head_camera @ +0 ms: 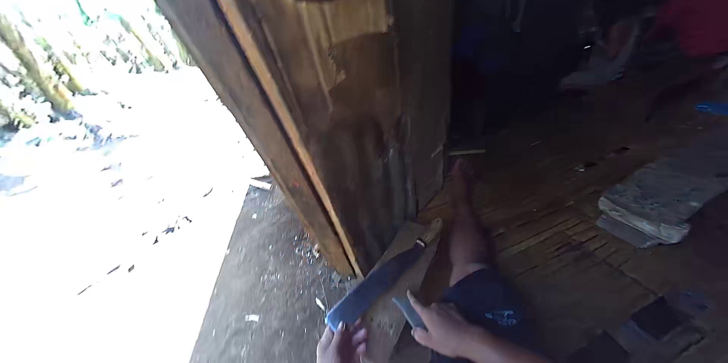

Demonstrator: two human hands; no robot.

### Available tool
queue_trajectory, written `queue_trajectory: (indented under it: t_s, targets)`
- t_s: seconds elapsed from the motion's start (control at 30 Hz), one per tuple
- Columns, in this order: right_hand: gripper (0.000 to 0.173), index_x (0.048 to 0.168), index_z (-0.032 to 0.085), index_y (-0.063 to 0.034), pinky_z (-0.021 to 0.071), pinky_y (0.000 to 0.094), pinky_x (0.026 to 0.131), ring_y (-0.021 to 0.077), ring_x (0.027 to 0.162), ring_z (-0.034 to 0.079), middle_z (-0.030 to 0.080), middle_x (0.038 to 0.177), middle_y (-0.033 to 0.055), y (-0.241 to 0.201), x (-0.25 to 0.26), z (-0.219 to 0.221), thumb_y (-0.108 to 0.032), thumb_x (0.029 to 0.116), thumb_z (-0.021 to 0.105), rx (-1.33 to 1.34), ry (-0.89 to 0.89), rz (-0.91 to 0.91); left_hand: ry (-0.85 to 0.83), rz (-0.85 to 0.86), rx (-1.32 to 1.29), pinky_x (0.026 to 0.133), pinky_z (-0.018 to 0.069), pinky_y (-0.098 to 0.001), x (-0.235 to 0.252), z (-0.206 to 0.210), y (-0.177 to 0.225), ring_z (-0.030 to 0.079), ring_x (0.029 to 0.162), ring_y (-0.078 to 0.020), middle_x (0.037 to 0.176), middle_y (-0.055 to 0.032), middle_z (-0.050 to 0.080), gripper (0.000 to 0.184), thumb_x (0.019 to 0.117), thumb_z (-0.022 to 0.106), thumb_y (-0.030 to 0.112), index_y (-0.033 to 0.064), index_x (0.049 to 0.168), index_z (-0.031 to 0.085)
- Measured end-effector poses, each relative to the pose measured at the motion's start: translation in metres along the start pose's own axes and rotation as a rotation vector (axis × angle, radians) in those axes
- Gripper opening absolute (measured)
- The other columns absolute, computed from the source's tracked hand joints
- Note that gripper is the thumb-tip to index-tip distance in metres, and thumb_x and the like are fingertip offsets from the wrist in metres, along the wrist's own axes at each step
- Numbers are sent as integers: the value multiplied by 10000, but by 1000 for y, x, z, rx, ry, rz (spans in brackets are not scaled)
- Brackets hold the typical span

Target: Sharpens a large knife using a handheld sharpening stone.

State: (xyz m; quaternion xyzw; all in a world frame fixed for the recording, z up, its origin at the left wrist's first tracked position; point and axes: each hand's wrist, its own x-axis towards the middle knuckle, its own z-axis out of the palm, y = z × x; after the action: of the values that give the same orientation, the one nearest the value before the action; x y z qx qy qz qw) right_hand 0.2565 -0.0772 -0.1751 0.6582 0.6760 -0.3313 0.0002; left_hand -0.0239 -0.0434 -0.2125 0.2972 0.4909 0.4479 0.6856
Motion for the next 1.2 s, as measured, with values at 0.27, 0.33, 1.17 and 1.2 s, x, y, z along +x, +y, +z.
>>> queue_trajectory:
  t_s: [0.27,0.33,1.17,1.2]
  targets:
    - [789,1670,163,-313,560,605,834,339,918,714,737,967,126,-10,-4,-8,-579,1006,496,66,92,-101,53,-55,-152,791,651,-511,0,13,-3,759,942,-410,1097,-296,727,355,1117,446,211,-53,1340,528]
    - [793,1673,156,-298,565,591,847,332,918,714,737,979,127,-19,1,-6,-555,1010,507,74,71,-138,35,-76,-177,820,644,-520,-4,16,-2,753,969,-420,1125,-303,720,367,1126,415,220,-49,1357,511]
    - [703,1619,369,-224,579,462,604,212,693,692,733,869,46,-109,9,4,-528,1007,533,-125,287,-691,-67,240,-59,892,627,-479,-84,3,45,738,984,-331,1140,-234,706,341,1122,413,190,-12,1369,530]
    - [698,1614,381,-233,571,457,579,209,666,682,722,831,39,-109,11,4,-539,1005,528,-151,309,-703,-68,243,-59,891,628,-481,-84,4,45,739,982,-333,1135,-233,707,339,1122,411,190,-13,1368,528]
